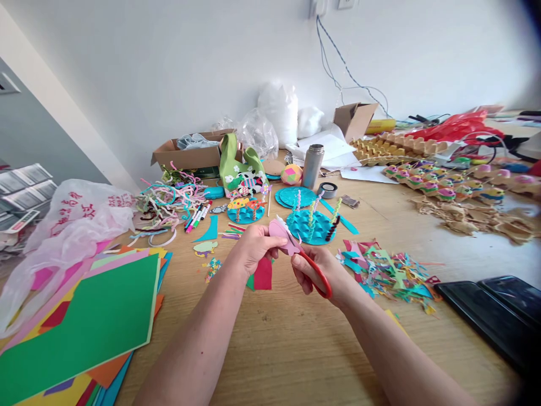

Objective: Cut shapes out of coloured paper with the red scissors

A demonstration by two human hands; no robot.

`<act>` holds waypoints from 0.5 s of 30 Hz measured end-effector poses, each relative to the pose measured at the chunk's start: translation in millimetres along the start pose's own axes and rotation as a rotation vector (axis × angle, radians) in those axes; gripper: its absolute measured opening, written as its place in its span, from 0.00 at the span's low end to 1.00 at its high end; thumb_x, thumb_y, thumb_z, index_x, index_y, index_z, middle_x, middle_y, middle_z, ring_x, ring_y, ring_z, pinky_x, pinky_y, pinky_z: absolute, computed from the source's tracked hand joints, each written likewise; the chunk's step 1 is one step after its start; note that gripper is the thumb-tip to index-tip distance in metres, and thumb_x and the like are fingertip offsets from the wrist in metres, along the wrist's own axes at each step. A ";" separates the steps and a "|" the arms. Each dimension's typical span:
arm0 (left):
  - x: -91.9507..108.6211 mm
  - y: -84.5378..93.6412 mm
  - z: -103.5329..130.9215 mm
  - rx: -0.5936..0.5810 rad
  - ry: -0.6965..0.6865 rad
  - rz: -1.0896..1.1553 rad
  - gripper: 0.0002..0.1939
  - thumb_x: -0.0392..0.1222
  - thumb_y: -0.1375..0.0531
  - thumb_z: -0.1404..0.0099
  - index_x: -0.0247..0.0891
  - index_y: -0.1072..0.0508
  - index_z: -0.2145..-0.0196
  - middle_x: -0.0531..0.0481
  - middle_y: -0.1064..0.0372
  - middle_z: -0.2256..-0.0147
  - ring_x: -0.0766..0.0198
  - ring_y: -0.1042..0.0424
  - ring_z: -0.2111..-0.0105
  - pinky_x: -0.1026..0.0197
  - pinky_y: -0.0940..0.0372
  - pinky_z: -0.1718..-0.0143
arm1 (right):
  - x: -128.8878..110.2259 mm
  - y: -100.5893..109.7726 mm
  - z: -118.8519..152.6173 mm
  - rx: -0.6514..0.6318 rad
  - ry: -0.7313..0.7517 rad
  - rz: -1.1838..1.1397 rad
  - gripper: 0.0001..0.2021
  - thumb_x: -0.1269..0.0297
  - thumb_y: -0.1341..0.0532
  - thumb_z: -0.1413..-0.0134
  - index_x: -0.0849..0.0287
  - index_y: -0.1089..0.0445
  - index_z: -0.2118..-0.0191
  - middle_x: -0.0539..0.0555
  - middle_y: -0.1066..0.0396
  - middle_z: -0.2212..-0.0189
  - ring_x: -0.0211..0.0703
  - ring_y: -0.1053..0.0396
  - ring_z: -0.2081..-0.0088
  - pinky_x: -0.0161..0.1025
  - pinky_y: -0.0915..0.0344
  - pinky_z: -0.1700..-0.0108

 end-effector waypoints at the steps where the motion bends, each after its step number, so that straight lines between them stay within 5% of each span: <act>1: 0.0 -0.7 0.2 -0.004 0.000 -0.006 0.09 0.40 0.35 0.53 0.32 0.28 0.76 0.51 0.33 0.80 0.72 0.40 0.83 0.67 0.49 0.80 | -0.2 0.0 0.3 0.001 0.002 0.001 0.16 0.53 0.36 0.55 0.59 0.39 0.76 0.44 0.37 0.87 0.32 0.40 0.88 0.28 0.49 0.85; 15: 0.2 -2.4 1.4 -0.008 0.022 0.045 0.09 0.40 0.35 0.55 0.32 0.27 0.76 0.50 0.31 0.80 0.72 0.39 0.83 0.67 0.49 0.81 | 4.5 1.3 -1.1 -0.015 0.019 -0.010 0.15 0.52 0.36 0.52 0.58 0.38 0.72 0.43 0.36 0.86 0.32 0.40 0.88 0.29 0.49 0.85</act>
Point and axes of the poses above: each hand's wrist, its own z-axis away from the middle knuckle, its own y-axis out of the back of the hand, x = y × z, the point moved 7 cm from there along -z, towards the middle knuckle
